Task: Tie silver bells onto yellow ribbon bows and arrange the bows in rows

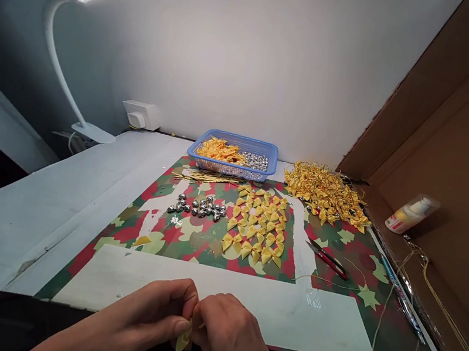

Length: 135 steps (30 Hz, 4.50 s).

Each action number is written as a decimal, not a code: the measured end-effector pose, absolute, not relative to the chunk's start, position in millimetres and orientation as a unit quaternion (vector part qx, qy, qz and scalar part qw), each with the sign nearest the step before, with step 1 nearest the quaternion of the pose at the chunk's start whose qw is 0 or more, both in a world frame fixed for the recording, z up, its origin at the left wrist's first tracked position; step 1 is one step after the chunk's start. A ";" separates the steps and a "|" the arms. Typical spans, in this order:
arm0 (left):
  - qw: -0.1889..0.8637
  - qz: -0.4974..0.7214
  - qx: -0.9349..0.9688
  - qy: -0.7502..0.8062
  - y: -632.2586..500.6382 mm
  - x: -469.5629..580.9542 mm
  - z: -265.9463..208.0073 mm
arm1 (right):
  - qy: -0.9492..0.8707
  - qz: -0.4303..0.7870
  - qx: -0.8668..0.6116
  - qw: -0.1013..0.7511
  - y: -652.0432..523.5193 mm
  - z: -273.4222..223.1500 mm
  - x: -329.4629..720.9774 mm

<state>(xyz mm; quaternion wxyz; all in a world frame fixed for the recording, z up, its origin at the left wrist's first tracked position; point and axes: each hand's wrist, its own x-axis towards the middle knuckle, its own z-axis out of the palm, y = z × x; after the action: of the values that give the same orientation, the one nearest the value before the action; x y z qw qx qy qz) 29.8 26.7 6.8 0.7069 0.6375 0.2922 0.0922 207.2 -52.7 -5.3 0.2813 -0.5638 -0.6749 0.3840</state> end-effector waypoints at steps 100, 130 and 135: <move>0.778 0.262 0.393 0.414 4.0 33.9 -2.5 | -0.498 0.379 -0.624 0.468 -65.5 -22.8 196.9; 0.763 0.244 0.469 0.373 -0.3 36.0 -13.0 | -0.444 0.555 -0.526 0.467 -35.8 -14.6 194.6; 0.799 0.234 0.400 0.383 1.0 37.1 -9.0 | -0.384 0.579 -0.505 0.512 -40.6 -22.5 200.8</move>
<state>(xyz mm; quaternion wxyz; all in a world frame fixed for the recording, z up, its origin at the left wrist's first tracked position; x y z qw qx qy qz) 37.1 1.0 -9.0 0.7991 0.4002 0.3829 0.2338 200.8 -40.6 -22.5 0.5123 -0.5052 -0.3836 0.5789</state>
